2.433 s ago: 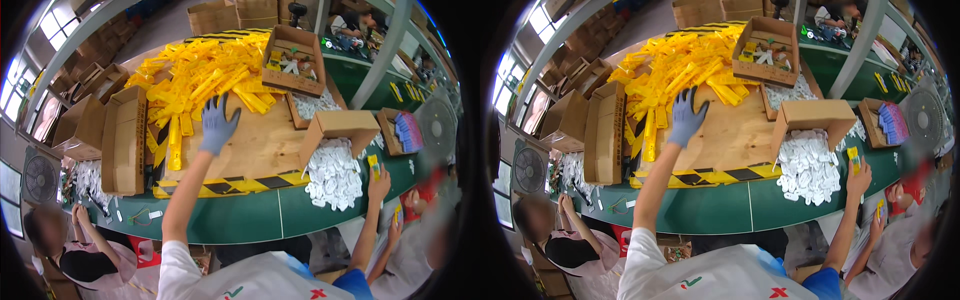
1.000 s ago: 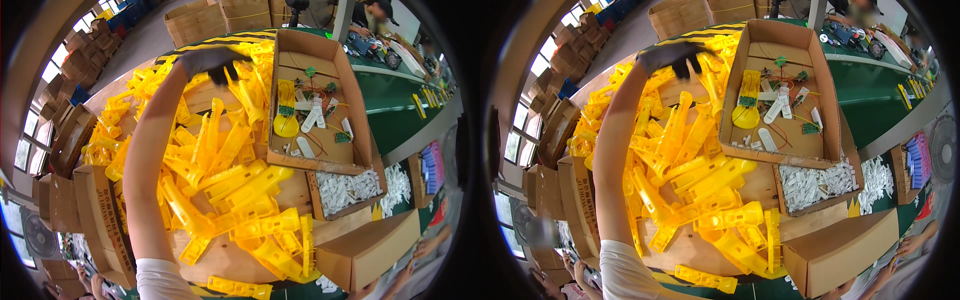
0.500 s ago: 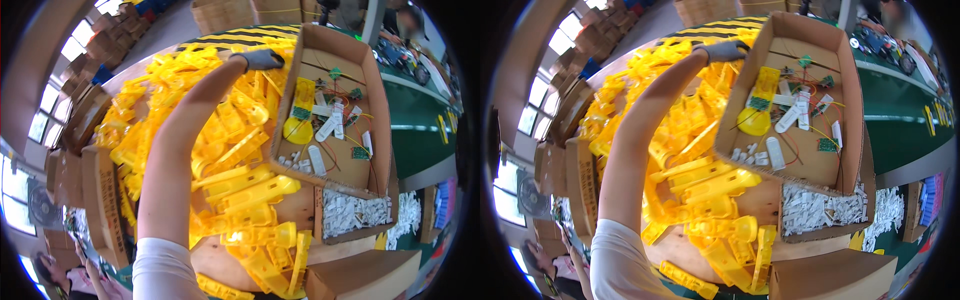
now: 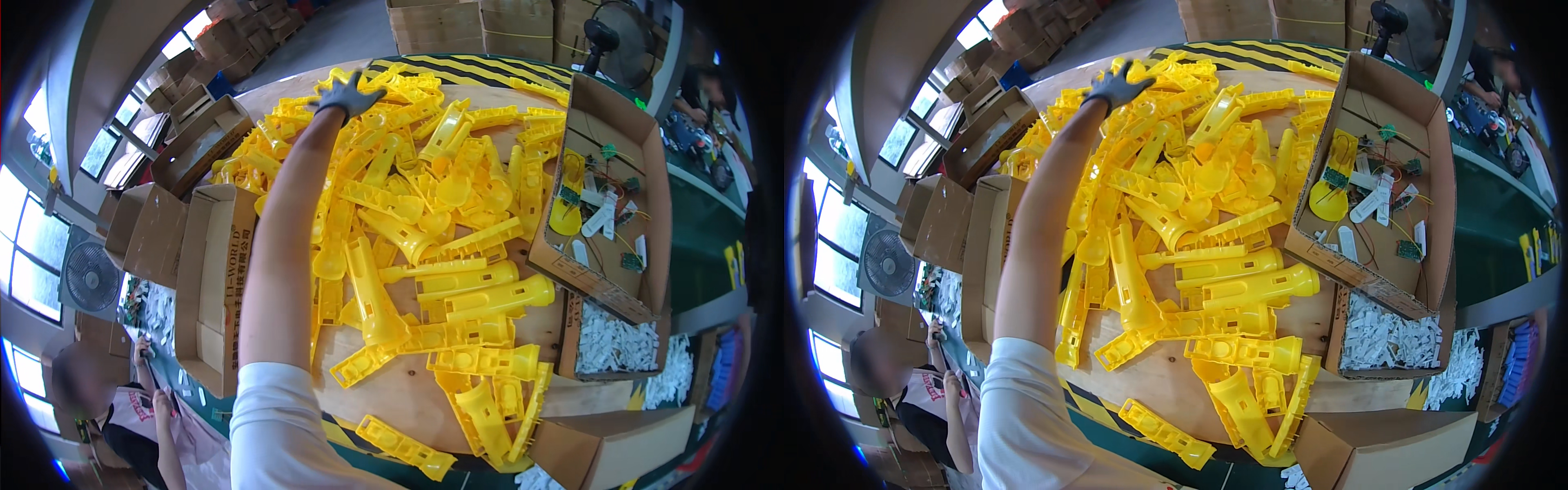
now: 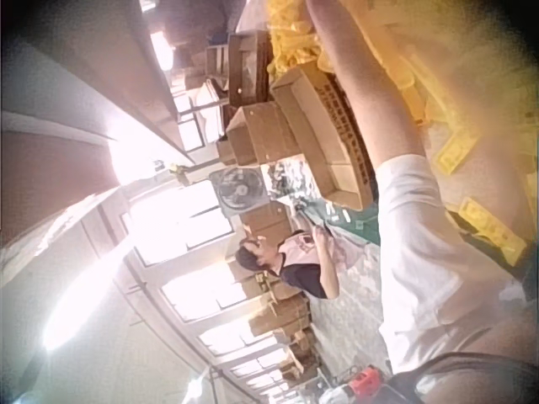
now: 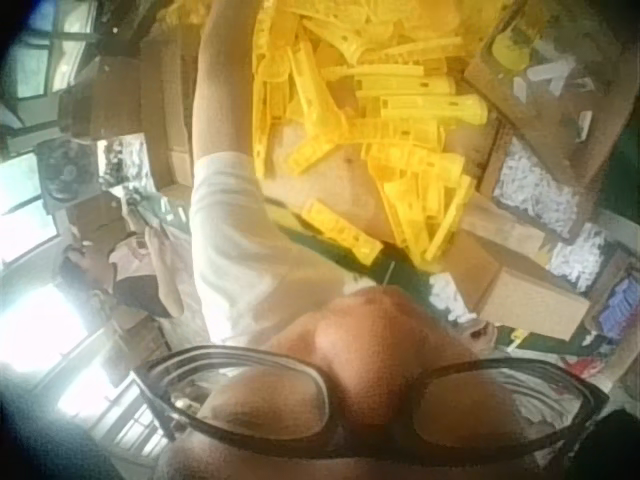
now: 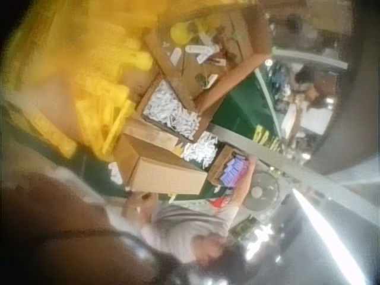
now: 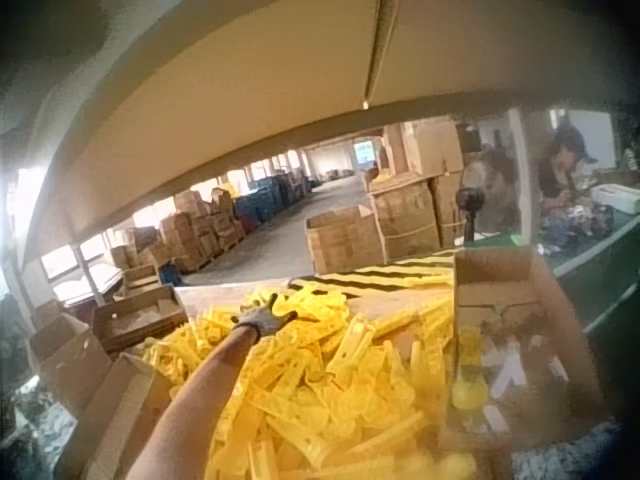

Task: Assembling components of yellow plastic flashlights on a production line.

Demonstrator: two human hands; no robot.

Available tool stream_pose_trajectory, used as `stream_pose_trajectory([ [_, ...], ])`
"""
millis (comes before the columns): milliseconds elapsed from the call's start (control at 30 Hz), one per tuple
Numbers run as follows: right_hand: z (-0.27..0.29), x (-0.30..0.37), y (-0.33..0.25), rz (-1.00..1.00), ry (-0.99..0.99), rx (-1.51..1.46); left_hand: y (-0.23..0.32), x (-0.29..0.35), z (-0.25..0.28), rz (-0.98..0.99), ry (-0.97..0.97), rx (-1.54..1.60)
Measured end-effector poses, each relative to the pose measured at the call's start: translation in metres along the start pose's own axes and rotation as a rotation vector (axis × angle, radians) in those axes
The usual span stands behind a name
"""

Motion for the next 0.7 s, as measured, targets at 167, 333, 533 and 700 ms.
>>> stream_pose_trajectory([
  [167, 0.041, -0.019, -0.053, -0.090, 0.007, 0.118, 0.021, 0.010, -0.089, -0.232, -0.476, 0.307],
  [333, 0.094, 0.018, -0.043, -0.032, 0.108, 0.225, 0.046, 0.125, -0.058, -0.498, -0.553, 0.330],
  [533, 0.082, 0.012, -0.047, -0.029, 0.096, 0.030, 0.001, 0.190, -0.021, -0.388, -0.362, 0.076],
  [700, 0.088, 0.012, -0.060, -0.082, 0.118, -0.011, 0.015, 0.214, 0.024, -0.491, 0.208, 0.082],
])
Point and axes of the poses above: each hand's wrist, its own x-axis away from the middle knuckle, its own z-axis out of the back of the hand, y = z × x, the point moved 7 cm from there along -x, towards the middle knuckle, and after that the axes turned 10 degrees about z, right-handed, at the moved point
